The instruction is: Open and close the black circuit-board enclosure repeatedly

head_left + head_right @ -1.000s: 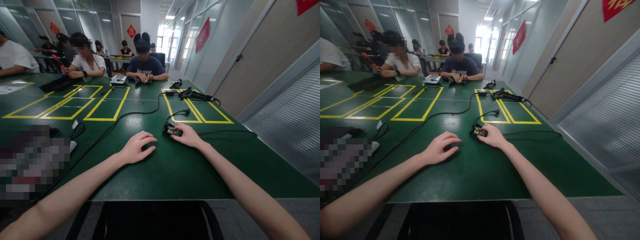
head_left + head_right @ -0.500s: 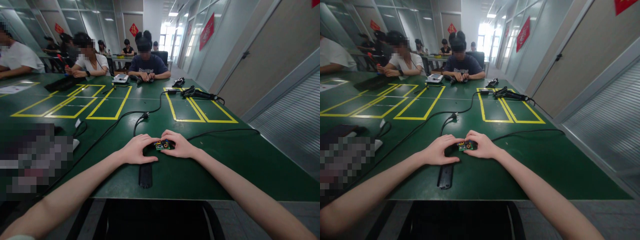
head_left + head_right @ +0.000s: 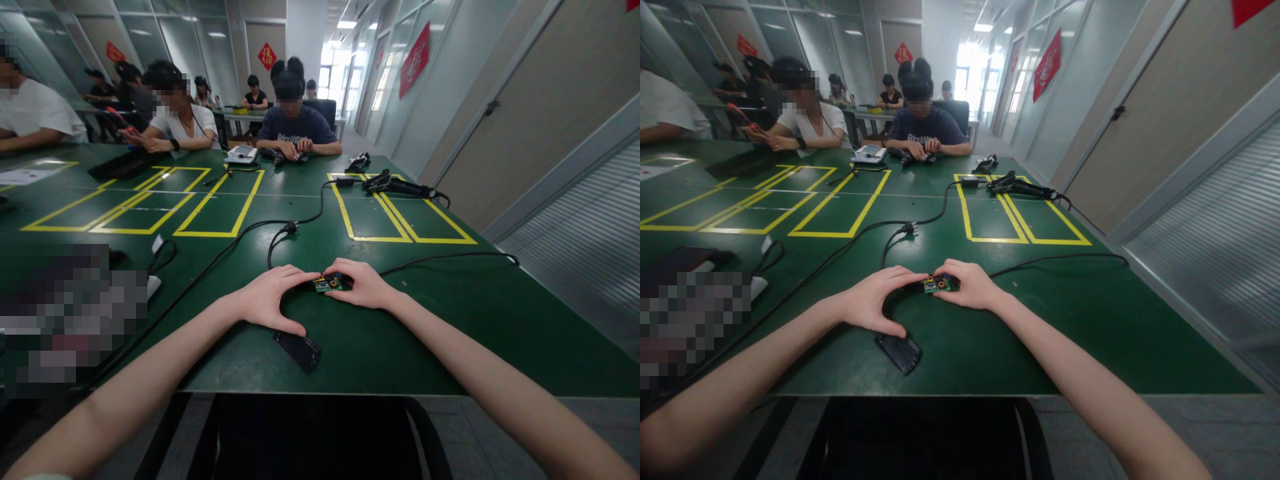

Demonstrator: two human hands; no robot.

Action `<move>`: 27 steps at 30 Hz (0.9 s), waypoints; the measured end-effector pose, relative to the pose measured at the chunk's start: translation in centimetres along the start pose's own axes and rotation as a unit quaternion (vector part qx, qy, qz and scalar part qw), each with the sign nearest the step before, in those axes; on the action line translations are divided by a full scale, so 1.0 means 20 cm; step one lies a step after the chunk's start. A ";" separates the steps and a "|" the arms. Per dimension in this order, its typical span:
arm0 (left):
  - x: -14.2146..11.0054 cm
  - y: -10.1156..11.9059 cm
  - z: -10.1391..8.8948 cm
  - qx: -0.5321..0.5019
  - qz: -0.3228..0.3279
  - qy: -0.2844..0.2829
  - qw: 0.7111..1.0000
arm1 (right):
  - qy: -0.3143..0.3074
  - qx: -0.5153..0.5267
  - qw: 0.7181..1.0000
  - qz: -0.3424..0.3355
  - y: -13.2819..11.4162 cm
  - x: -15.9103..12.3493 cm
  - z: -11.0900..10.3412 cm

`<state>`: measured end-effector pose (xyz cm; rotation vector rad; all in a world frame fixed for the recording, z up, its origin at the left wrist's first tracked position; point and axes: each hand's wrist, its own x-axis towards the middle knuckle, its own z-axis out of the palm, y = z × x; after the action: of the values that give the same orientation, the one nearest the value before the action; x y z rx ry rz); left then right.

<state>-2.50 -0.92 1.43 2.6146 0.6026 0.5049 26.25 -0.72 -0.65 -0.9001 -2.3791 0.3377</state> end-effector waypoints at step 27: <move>0.05 0.06 0.09 0.047 -0.029 0.059 0.997 | -0.041 -0.012 0.999 0.005 -0.11 0.00 0.05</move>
<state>-0.49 -1.93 0.58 2.6607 0.7560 0.6289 24.43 -2.41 -0.46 -0.9262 -2.4593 0.3558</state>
